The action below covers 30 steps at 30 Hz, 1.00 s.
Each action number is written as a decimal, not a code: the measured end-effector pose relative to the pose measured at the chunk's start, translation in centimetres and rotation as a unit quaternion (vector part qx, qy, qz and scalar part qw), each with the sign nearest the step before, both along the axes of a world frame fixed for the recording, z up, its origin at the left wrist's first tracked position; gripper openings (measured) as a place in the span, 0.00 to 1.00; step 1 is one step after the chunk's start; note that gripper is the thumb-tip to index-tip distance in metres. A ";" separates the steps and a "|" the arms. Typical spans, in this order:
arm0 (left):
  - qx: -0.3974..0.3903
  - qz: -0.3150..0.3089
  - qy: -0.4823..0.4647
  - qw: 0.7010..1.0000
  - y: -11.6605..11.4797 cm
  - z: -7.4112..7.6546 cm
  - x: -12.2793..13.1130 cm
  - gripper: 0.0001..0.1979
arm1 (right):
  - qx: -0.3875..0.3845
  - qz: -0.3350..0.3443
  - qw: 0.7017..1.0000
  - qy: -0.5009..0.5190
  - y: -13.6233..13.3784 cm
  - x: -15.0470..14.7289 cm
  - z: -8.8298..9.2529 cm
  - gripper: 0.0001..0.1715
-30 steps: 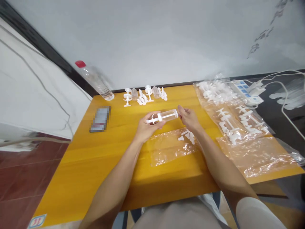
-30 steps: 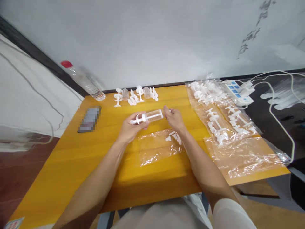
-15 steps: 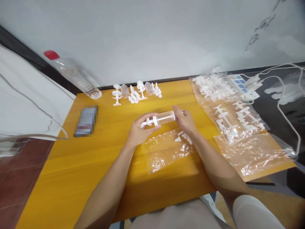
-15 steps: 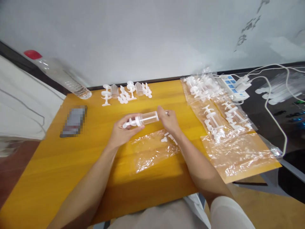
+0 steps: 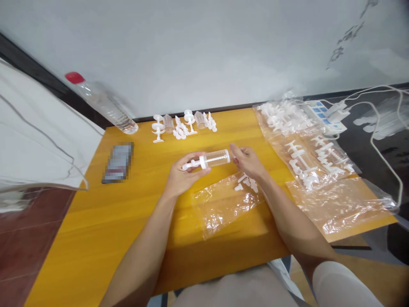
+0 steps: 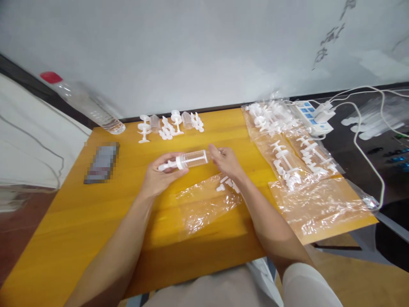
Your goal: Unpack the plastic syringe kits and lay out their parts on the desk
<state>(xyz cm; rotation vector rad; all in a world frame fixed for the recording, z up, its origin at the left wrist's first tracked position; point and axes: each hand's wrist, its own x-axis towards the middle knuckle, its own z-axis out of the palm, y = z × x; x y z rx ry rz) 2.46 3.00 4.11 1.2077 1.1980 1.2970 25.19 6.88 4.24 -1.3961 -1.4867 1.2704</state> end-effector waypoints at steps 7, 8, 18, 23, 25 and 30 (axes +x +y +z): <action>-0.215 -0.017 -0.111 0.970 1.1 -0.2 -0.1 0.23 | 0.242 -0.036 0.959 -0.143 -0.2 -0.7 0.0 0.37; -0.207 -0.020 -0.119 0.971 1.1 -0.3 -0.1 0.22 | 0.255 -0.050 0.956 -0.140 -0.3 -0.6 0.1 0.37; -0.094 0.018 -0.104 0.990 0.7 -0.3 0.1 0.26 | 0.033 0.028 0.999 0.010 -0.1 0.0 0.4 0.40; -0.267 0.007 -0.153 0.952 1.8 0.0 -0.2 0.17 | 0.139 0.097 0.984 -0.061 -0.4 0.4 1.5 0.34; -0.304 0.008 -0.169 0.937 2.1 0.1 -0.4 0.14 | 0.168 0.125 0.972 -0.104 -0.5 0.7 2.2 0.32; -0.367 0.023 -0.193 0.910 2.4 0.7 -1.1 0.11 | 0.230 0.184 0.940 -0.171 0.2 0.7 4.5 0.31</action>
